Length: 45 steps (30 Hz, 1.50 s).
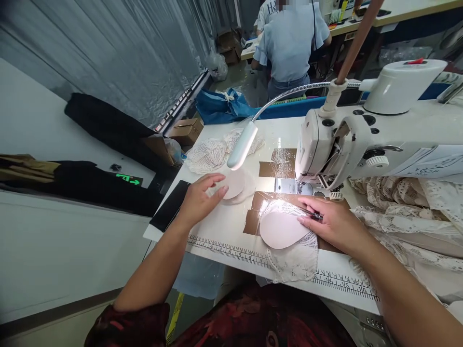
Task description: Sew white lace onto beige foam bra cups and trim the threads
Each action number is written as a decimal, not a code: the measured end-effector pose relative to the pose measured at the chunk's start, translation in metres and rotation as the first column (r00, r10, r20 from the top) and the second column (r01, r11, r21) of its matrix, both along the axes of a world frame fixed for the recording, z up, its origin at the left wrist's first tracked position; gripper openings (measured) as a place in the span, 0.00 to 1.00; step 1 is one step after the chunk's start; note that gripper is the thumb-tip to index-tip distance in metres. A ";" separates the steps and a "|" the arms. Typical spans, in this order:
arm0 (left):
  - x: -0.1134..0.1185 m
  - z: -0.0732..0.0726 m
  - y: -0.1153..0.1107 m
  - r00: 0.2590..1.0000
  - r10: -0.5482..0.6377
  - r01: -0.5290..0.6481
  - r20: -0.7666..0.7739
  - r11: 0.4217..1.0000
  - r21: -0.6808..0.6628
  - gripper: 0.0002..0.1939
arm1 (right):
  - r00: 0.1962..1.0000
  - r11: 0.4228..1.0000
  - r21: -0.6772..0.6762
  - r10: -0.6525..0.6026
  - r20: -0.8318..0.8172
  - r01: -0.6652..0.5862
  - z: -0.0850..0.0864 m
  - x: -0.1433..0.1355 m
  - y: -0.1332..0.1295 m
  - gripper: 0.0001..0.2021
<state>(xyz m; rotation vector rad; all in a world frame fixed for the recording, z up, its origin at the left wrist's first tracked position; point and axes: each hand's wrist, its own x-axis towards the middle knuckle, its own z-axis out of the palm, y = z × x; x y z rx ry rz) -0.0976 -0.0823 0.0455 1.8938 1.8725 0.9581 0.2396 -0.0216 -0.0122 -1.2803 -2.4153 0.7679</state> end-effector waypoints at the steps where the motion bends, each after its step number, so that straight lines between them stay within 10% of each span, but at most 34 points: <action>1: -0.002 0.000 0.009 0.999 0.005 -0.005 -0.051 1.000 -0.002 0.18 | 1.000 0.998 0.065 -0.008 0.000 0.008 0.000 -0.002 0.000 0.23; 8: 0.023 0.001 0.045 0.959 -0.108 0.094 -0.261 0.993 -0.066 0.16 | 0.996 0.973 0.230 0.051 -0.072 -0.033 -0.003 -0.021 -0.010 0.16; 16: 0.024 0.013 0.034 0.961 -0.098 0.083 -0.260 0.994 -0.065 0.14 | 0.998 0.995 0.068 -0.069 0.007 0.068 -0.006 -0.024 -0.002 0.20; 21: 0.058 0.003 0.029 0.934 -0.336 0.253 -0.121 0.860 -0.443 0.28 | 0.999 0.997 -0.077 0.003 -0.035 -0.005 0.006 -0.033 -0.005 0.15; 27: 0.070 -0.026 0.025 0.845 -0.373 0.523 0.383 0.729 -0.441 0.16 | 0.971 0.979 -0.182 0.051 -0.232 -0.095 0.018 -0.026 -0.010 0.16; 34: 0.073 -0.030 0.017 0.486 0.158 0.705 0.860 0.511 -0.492 0.28 | 0.911 0.909 -0.386 -0.019 -0.411 -0.156 0.023 -0.023 -0.014 0.16; 45: 0.087 -0.043 0.014 0.347 0.082 0.644 0.934 0.704 -0.301 0.20 | 0.892 0.867 -0.455 -0.027 -0.450 -0.203 0.019 -0.025 -0.016 0.15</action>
